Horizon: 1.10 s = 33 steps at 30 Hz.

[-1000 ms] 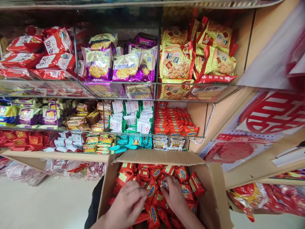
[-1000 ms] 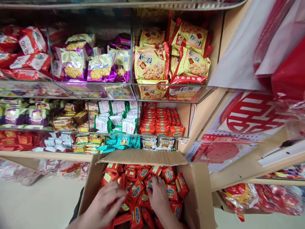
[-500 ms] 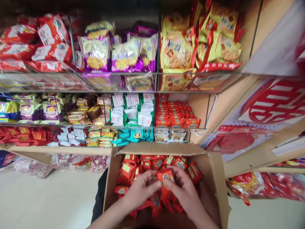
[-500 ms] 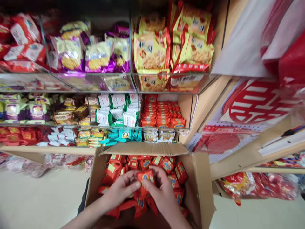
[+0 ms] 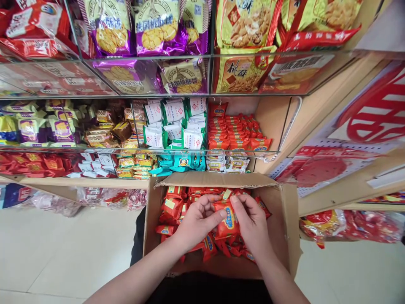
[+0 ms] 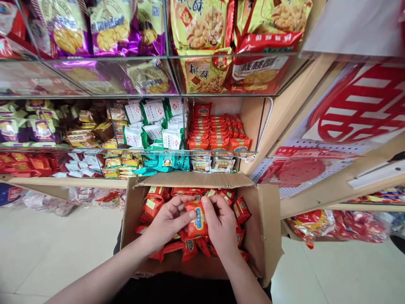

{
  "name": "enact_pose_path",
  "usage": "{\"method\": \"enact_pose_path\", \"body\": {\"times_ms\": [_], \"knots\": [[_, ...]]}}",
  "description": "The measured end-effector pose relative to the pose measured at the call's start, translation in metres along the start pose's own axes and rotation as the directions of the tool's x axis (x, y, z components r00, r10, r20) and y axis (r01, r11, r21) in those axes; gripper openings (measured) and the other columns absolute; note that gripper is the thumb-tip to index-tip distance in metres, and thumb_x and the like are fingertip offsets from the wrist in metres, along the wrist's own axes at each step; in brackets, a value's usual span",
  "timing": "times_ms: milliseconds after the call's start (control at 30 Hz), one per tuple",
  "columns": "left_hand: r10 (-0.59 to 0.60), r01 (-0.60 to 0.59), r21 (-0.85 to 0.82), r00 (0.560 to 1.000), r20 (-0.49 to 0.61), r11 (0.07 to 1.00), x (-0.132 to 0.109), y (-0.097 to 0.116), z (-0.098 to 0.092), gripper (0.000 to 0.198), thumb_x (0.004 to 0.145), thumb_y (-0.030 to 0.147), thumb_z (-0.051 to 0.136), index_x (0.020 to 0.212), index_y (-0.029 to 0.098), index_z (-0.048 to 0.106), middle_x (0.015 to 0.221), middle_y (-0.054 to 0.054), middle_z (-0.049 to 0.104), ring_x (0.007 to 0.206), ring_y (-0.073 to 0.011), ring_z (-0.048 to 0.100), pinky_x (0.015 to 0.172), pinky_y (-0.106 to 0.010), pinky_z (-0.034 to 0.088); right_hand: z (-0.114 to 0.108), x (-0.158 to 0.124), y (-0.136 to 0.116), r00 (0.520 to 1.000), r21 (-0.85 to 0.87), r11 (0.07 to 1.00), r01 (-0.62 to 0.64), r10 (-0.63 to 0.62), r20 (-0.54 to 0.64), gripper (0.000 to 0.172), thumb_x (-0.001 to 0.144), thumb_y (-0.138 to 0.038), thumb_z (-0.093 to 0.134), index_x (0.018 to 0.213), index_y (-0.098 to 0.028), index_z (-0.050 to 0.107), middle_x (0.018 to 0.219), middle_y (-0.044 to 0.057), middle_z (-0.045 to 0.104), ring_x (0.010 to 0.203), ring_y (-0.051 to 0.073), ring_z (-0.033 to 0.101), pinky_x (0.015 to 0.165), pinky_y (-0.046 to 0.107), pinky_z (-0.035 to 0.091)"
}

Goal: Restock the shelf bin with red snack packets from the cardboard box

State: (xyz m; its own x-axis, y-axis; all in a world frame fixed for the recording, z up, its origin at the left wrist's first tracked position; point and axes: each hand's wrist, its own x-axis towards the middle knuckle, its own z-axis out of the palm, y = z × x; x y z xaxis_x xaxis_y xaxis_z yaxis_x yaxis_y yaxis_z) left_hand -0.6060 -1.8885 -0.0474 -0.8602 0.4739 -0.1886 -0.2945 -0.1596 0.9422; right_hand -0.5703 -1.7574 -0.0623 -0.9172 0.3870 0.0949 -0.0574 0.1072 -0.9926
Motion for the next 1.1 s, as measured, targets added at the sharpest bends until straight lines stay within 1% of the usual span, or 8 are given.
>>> {"method": "enact_pose_path", "body": {"times_ms": [133, 267, 367, 533, 700, 833, 933, 1100], "knots": [[0.109, -0.112, -0.028, 0.989, -0.103, 0.993, 0.004, -0.003, -0.003, 0.033, 0.071, 0.032, 0.067, 0.096, 0.018, 0.052, 0.063, 0.005, 0.057, 0.057, -0.0072, 0.051, 0.056, -0.019, 0.041, 0.000, -0.002, 0.001, 0.992, 0.041, 0.993, -0.115, 0.112, 0.064, 0.029, 0.080, -0.044, 0.052, 0.064, -0.021, 0.046, 0.056, -0.005, 0.045, 0.050, 0.010, 0.043, 0.046, 0.021, 0.038], [0.134, -0.138, 0.155, 0.990, 0.035, 0.978, 0.004, -0.005, -0.008, 0.032, 0.070, 0.025, 0.067, 0.098, 0.018, 0.054, 0.064, 0.005, 0.056, 0.060, -0.0086, 0.051, 0.059, -0.021, 0.041, -0.002, -0.002, 0.005, 0.976, -0.009, 0.999, -0.032, 0.033, 0.214, 0.021, 0.078, -0.041, 0.055, 0.083, -0.020, 0.056, 0.073, 0.000, 0.058, 0.067, 0.014, 0.054, 0.059, 0.023, 0.044], [0.109, -0.117, 0.171, 0.992, 0.056, 0.978, 0.001, -0.010, -0.011, 0.037, 0.069, 0.024, 0.068, 0.102, 0.019, 0.052, 0.064, 0.005, 0.054, 0.061, -0.0088, 0.050, 0.061, -0.021, 0.041, -0.004, 0.000, 0.009, 0.966, -0.104, 0.994, 0.034, -0.006, 0.259, 0.025, 0.082, -0.042, 0.049, 0.072, -0.020, 0.056, 0.068, -0.001, 0.056, 0.065, 0.013, 0.052, 0.060, 0.022, 0.041], [0.041, -0.038, 0.025, 0.986, -0.163, 0.999, -0.005, -0.029, -0.011, 0.033, 0.070, 0.049, 0.062, 0.079, 0.019, 0.050, 0.063, 0.005, 0.050, 0.051, -0.0064, 0.044, 0.046, -0.017, 0.039, -0.001, 0.001, 0.013, 0.999, -0.182, 0.983, -0.003, 0.011, 0.042, 0.031, 0.082, -0.047, 0.045, 0.067, -0.020, 0.052, 0.062, -0.002, 0.053, 0.060, 0.013, 0.049, 0.057, 0.022, 0.040], [0.035, -0.013, 0.065, 0.937, -0.348, 0.998, -0.004, -0.041, -0.011, 0.043, 0.069, 0.061, 0.055, 0.068, 0.021, 0.041, 0.054, 0.008, 0.042, 0.043, -0.0072, 0.038, 0.034, -0.016, 0.032, 0.012, -0.005, 0.015, 1.000, -0.114, 0.993, -0.018, 0.017, -0.012, 0.034, 0.082, -0.051, 0.041, 0.071, -0.020, 0.051, 0.064, 0.001, 0.056, 0.058, 0.015, 0.053, 0.054, 0.024, 0.044], [0.191, -0.115, 0.228, 0.919, -0.344, 0.967, -0.002, -0.036, -0.015, 0.039, 0.079, 0.053, 0.049, 0.061, 0.020, 0.038, 0.052, 0.008, 0.035, 0.043, -0.0070, 0.033, 0.038, -0.017, 0.030, 0.016, -0.009, 0.015, 0.995, -0.106, 0.994, -0.006, -0.004, -0.097, 0.032, 0.081, -0.050, 0.044, 0.083, -0.020, 0.054, 0.081, 0.006, 0.063, 0.073, 0.019, 0.058, 0.065, 0.028, 0.047], [0.302, -0.201, 0.320, 0.902, -0.308, 0.926, -0.002, -0.024, -0.015, 0.036, 0.083, 0.047, 0.046, 0.060, 0.020, 0.038, 0.056, 0.006, 0.036, 0.051, -0.0085, 0.034, 0.046, -0.019, 0.032, 0.015, -0.009, 0.009, 0.990, -0.096, 0.995, -0.004, -0.009, -0.141, 0.030, 0.082, -0.049, 0.044, 0.083, -0.020, 0.054, 0.079, 0.006, 0.062, 0.072, 0.020, 0.057, 0.065, 0.030, 0.047], [0.338, -0.252, 0.301, 0.898, -0.282, 0.920, 0.002, -0.005, -0.009, 0.034, 0.083, 0.047, 0.046, 0.063, 0.020, 0.039, 0.058, 0.005, 0.038, 0.053, -0.0094, 0.034, 0.050, -0.020, 0.034, 0.017, -0.008, -0.001, 0.972, 0.010, 1.000, 0.023, -0.020, -0.234, 0.026, 0.083, -0.045, 0.045, 0.083, -0.020, 0.052, 0.078, 0.003, 0.057, 0.073, 0.018, 0.055, 0.066, 0.030, 0.045]]}}
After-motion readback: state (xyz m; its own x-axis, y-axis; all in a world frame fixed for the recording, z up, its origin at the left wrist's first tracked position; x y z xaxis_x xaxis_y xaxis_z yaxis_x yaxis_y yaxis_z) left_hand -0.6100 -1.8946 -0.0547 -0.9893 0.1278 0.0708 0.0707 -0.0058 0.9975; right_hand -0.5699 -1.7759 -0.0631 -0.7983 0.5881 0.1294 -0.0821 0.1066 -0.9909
